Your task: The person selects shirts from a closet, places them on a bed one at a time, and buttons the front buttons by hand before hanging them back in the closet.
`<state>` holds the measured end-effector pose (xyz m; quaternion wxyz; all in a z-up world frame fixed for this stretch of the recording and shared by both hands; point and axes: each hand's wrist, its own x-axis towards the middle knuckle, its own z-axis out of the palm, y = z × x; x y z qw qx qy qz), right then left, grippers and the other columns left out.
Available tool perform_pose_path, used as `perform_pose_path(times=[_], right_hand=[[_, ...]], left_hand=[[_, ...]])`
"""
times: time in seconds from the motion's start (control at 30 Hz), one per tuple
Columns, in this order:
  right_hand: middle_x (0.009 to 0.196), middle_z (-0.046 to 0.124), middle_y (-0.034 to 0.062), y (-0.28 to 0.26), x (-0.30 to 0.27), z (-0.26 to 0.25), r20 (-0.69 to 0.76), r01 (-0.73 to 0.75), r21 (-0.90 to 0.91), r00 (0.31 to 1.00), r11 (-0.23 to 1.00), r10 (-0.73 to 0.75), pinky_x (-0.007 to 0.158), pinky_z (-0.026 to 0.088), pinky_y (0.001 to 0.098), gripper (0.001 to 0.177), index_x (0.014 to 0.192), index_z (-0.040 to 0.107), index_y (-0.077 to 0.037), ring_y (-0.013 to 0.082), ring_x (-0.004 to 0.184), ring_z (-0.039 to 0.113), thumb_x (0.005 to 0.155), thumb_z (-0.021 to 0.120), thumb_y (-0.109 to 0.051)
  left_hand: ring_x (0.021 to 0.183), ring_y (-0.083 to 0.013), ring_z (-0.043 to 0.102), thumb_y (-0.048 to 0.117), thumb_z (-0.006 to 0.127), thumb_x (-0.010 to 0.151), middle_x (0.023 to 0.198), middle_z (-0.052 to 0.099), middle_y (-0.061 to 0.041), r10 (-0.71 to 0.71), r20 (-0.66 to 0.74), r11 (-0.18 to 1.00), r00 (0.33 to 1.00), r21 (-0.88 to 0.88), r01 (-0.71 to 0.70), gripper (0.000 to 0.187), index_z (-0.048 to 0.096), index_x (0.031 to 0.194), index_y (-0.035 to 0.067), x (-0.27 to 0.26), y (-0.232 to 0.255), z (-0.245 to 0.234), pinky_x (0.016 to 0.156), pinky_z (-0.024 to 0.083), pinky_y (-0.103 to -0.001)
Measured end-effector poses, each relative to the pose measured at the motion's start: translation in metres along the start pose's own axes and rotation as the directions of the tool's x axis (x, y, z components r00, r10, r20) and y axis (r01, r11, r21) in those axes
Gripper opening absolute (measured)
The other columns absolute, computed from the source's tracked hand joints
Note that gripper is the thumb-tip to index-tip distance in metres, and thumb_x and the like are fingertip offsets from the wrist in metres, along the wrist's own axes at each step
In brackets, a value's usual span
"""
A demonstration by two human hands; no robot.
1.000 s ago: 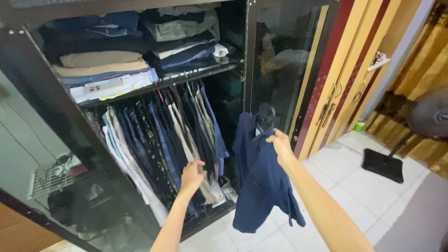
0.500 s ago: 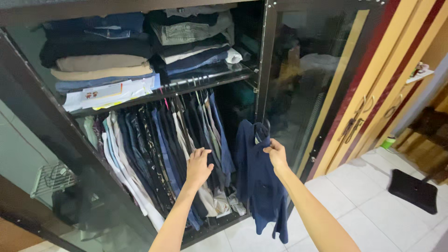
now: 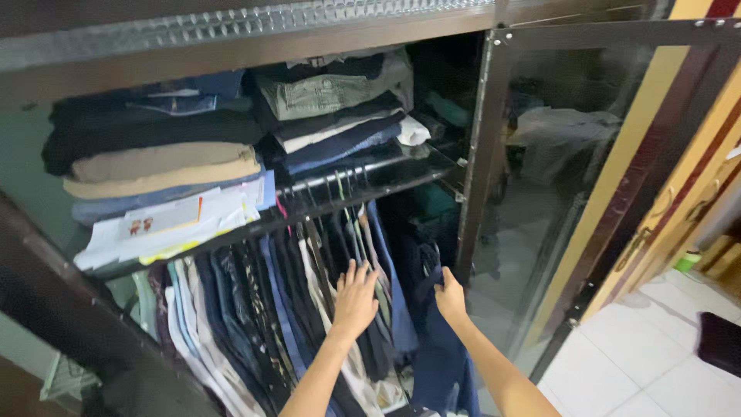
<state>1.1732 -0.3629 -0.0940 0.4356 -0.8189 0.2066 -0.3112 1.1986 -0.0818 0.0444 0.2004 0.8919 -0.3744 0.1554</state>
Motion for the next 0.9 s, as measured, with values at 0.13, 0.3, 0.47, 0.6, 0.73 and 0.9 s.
perform_pose_path(times=[0.13, 0.3, 0.47, 0.6, 0.73, 0.9], right_hand=[[0.112, 0.068, 0.0298, -0.014, 0.045, 0.025, -0.059, 0.035, -0.107, 0.997, 0.994, -0.042, 0.091, 0.053, 0.0464, 0.054, 0.137, 0.055, -0.001, 0.043, 0.107, 0.067, 0.084, 0.064, -0.002], [0.102, 0.069, 0.0302, -0.06, 0.113, 0.039, -0.164, 0.102, -0.136, 0.979, 0.985, -0.124, 0.083, 0.054, 0.0501, 0.046, 0.135, 0.057, -0.001, 0.0455, 0.096, 0.068, 0.09, 0.062, -0.006], [0.096, 0.068, 0.0313, -0.098, 0.144, 0.045, -0.068, 0.106, -0.207, 0.99, 0.973, -0.122, 0.084, 0.051, 0.0549, 0.05, 0.137, 0.054, 0.0, 0.048, 0.094, 0.067, 0.088, 0.06, -0.003], [0.103, 0.069, 0.0295, -0.108, 0.177, 0.065, -0.049, 0.274, -0.198, 0.956, 0.941, -0.289, 0.086, 0.05, 0.0557, 0.046, 0.133, 0.058, -0.003, 0.0495, 0.099, 0.064, 0.088, 0.062, -0.003], [0.12, 0.064, 0.0284, -0.122, 0.21, 0.087, 0.012, 0.07, -0.223, 0.998, 0.972, -0.069, 0.095, 0.049, 0.0507, 0.037, 0.125, 0.062, -0.007, 0.0473, 0.113, 0.059, 0.092, 0.062, -0.023], [0.125, 0.063, 0.03, -0.112, 0.236, 0.116, 0.041, 0.188, -0.242, 0.982, 0.952, -0.184, 0.101, 0.046, 0.0508, 0.038, 0.122, 0.064, -0.005, 0.0477, 0.122, 0.055, 0.095, 0.056, -0.03]], left_hand=[[0.148, -0.0414, 0.026, 0.013, 0.08, 0.075, 0.155, 0.038, -0.018, 0.015, 0.058, 1.0, 0.998, -0.02, -0.014, 0.074, 0.05, 0.142, 0.01, 0.02, -0.013, 0.005, 0.118, 0.024, -0.056], [0.149, -0.0415, 0.022, 0.011, 0.081, 0.074, 0.157, 0.033, -0.019, 0.011, 0.083, 0.999, 0.996, -0.052, -0.007, 0.077, 0.048, 0.144, 0.011, 0.029, -0.021, 0.004, 0.117, 0.023, -0.057], [0.149, -0.0416, 0.023, 0.01, 0.08, 0.077, 0.158, 0.032, -0.019, 0.034, 0.103, 0.996, 0.994, -0.084, -0.025, 0.078, 0.045, 0.146, 0.011, 0.031, -0.023, 0.003, 0.118, 0.022, -0.056], [0.15, -0.0391, 0.022, 0.01, 0.08, 0.077, 0.16, 0.032, -0.015, -0.007, 0.128, 0.995, 0.992, -0.1, 0.02, 0.082, 0.042, 0.149, 0.011, 0.031, -0.017, 0.007, 0.119, 0.019, -0.058], [0.151, -0.0381, 0.022, 0.009, 0.079, 0.076, 0.16, 0.032, -0.014, -0.023, 0.12, 0.994, 0.992, -0.107, 0.036, 0.083, 0.042, 0.15, 0.013, 0.032, -0.014, 0.009, 0.118, 0.019, -0.059], [0.15, -0.0361, 0.024, 0.01, 0.079, 0.076, 0.16, 0.034, -0.013, -0.054, 0.107, 0.993, 0.993, -0.104, 0.065, 0.083, 0.042, 0.15, 0.013, 0.031, -0.013, 0.008, 0.118, 0.02, -0.059]])
